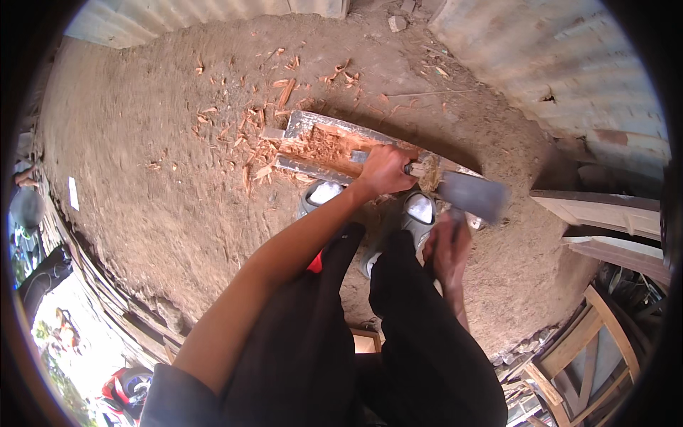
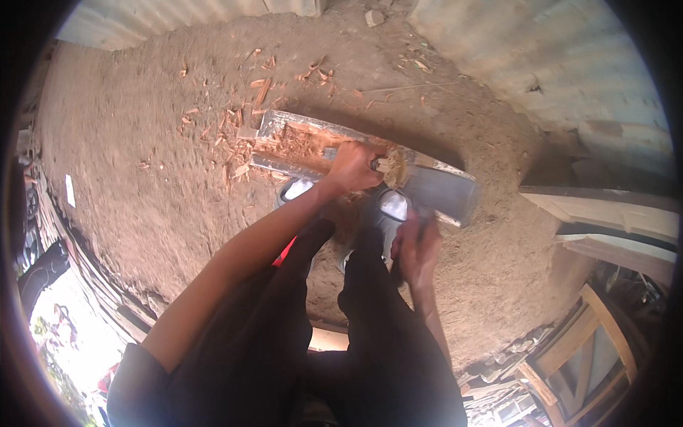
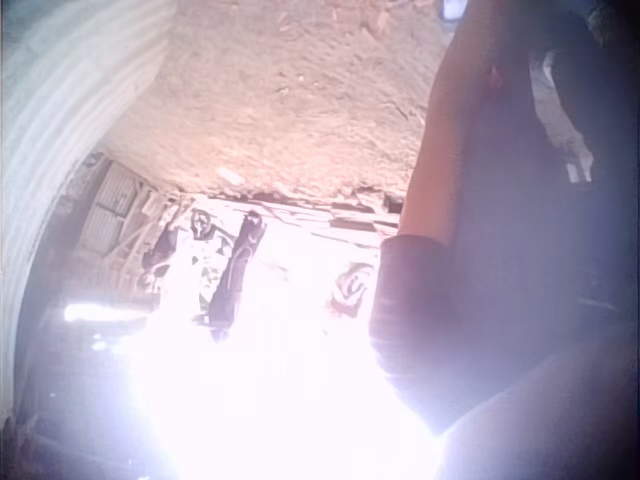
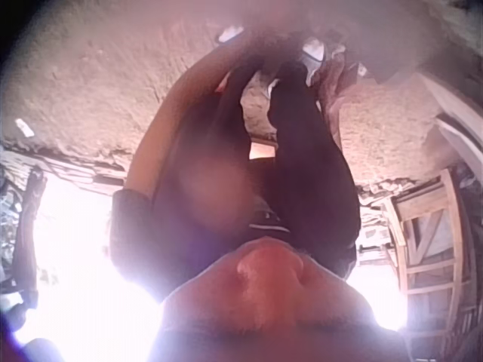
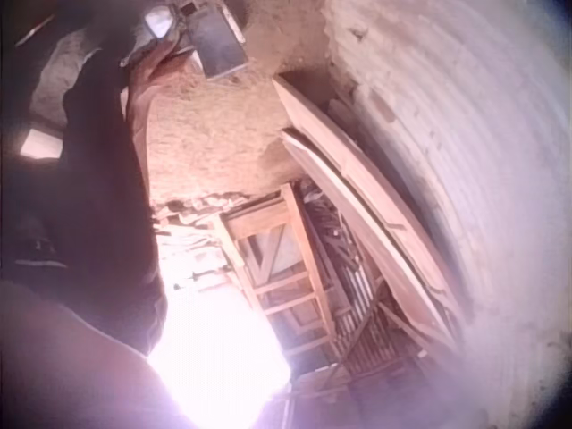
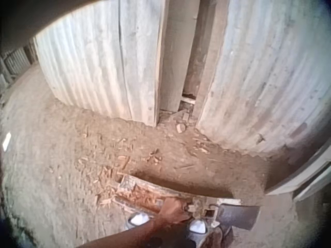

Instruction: The person uses a chisel and a small axe to carve a rectangular wooden trough placed on the ground. They repeatedly strike the chisel with the axe to remove wood chips and deepen the trough's interior.

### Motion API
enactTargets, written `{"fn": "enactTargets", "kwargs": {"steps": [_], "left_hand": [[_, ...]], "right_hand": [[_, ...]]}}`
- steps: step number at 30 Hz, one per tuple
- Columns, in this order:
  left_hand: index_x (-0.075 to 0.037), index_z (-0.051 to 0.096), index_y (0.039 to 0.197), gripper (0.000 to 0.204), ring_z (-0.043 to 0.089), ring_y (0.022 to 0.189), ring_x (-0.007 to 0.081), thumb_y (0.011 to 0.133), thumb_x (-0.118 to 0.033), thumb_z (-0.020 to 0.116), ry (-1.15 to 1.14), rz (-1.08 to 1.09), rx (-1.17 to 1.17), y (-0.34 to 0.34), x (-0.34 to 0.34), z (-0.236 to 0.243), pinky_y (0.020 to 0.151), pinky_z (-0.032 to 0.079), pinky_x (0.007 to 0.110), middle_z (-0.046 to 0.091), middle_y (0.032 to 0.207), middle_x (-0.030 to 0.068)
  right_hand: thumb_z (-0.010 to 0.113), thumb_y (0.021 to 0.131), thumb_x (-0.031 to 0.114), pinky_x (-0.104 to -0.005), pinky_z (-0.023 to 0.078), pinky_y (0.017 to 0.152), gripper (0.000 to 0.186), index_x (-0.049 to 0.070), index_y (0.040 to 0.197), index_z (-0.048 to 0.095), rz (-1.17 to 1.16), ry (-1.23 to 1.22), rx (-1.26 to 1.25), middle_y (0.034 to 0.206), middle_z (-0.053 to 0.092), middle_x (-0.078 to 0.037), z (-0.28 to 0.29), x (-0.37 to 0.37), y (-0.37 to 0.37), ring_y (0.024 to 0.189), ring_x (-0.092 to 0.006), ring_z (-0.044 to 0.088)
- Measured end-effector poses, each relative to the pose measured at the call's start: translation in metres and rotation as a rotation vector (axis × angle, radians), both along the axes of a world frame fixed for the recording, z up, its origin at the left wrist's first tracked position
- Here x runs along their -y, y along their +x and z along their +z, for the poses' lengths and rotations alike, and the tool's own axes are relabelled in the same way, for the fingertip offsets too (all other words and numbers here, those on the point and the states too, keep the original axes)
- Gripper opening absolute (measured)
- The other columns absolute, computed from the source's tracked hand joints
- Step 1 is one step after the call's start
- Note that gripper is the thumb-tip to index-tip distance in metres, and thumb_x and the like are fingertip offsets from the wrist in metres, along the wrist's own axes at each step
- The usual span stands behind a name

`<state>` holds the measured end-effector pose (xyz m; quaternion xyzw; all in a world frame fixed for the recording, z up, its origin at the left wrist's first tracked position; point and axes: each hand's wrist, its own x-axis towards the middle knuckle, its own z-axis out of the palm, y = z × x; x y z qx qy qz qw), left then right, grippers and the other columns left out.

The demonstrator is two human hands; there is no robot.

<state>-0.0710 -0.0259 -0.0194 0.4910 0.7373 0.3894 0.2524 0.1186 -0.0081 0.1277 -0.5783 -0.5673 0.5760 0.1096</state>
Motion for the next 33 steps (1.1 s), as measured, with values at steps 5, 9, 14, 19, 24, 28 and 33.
{"fn": "enactTargets", "kwargs": {"steps": [5, 9, 14, 19, 24, 28, 33], "left_hand": [[-0.011, 0.075, 0.097, 0.033, 0.072, 0.079, 0.0379, 0.068, -0.027, 0.078, -0.022, -0.021, -0.004, -0.002, 0.006, 0.002, 0.069, 0.056, 0.050, 0.073, 0.076, 0.0166], [-0.011, 0.075, 0.098, 0.034, 0.073, 0.081, 0.0383, 0.069, -0.028, 0.078, -0.074, -0.056, -0.034, 0.002, 0.001, 0.003, 0.072, 0.056, 0.050, 0.073, 0.078, 0.0168], [-0.012, 0.076, 0.092, 0.029, 0.072, 0.076, 0.0372, 0.065, -0.022, 0.077, 0.008, -0.017, -0.044, 0.002, 0.005, 0.000, 0.070, 0.055, 0.048, 0.072, 0.074, 0.0155], [-0.012, 0.077, 0.092, 0.029, 0.072, 0.077, 0.0371, 0.065, -0.022, 0.076, -0.028, -0.035, -0.088, 0.004, 0.002, -0.002, 0.070, 0.055, 0.048, 0.073, 0.076, 0.0154], [-0.013, 0.076, 0.092, 0.028, 0.072, 0.077, 0.0369, 0.065, -0.021, 0.075, -0.046, -0.067, -0.095, 0.001, 0.006, -0.001, 0.069, 0.055, 0.048, 0.073, 0.076, 0.0151], [-0.013, 0.076, 0.092, 0.028, 0.072, 0.078, 0.0362, 0.065, -0.021, 0.075, -0.060, -0.071, -0.084, 0.002, 0.003, 0.003, 0.070, 0.055, 0.047, 0.073, 0.077, 0.0147], [-0.013, 0.076, 0.092, 0.027, 0.073, 0.080, 0.0360, 0.067, -0.023, 0.075, -0.068, -0.086, -0.124, -0.001, 0.008, -0.003, 0.071, 0.055, 0.048, 0.074, 0.079, 0.0151]], "right_hand": [[0.057, 0.108, 0.035, -0.0276, 0.040, 0.041, 0.031, 0.005, 0.100, 0.052, -0.032, 0.016, -0.132, 0.066, 0.050, -0.002, 0.005, -0.018, 0.004, 0.046, -0.0102, 0.048], [0.058, 0.108, 0.036, -0.0275, 0.040, 0.041, 0.032, 0.004, 0.104, 0.055, -0.205, 0.047, -0.157, 0.067, 0.051, -0.002, -0.021, 0.002, 0.005, 0.046, -0.0100, 0.048], [0.055, 0.109, 0.037, -0.0276, 0.040, 0.041, 0.033, 0.004, 0.107, 0.056, 0.047, -0.045, -0.034, 0.070, 0.052, -0.002, -0.008, -0.020, 0.017, 0.048, -0.0097, 0.049], [0.058, 0.108, 0.035, -0.0283, 0.041, 0.042, 0.031, 0.004, 0.109, 0.054, -0.176, -0.012, -0.097, 0.070, 0.052, -0.002, -0.022, -0.003, 0.011, 0.049, -0.0113, 0.051], [0.058, 0.108, 0.036, -0.0288, 0.042, 0.041, 0.032, 0.004, 0.107, 0.054, -0.032, -0.079, -0.057, 0.069, 0.050, -0.002, -0.009, -0.019, 0.017, 0.048, -0.0113, 0.051], [0.056, 0.108, 0.036, -0.0284, 0.042, 0.041, 0.034, 0.002, 0.107, 0.057, -0.190, -0.028, -0.173, 0.068, 0.051, -0.002, -0.018, 0.000, 0.016, 0.048, -0.0110, 0.051], [0.055, 0.109, 0.035, -0.0282, 0.044, 0.042, 0.034, 0.002, 0.108, 0.059, 0.009, -0.209, -0.094, 0.069, 0.053, -0.003, -0.012, -0.017, 0.017, 0.049, -0.0112, 0.053]]}}
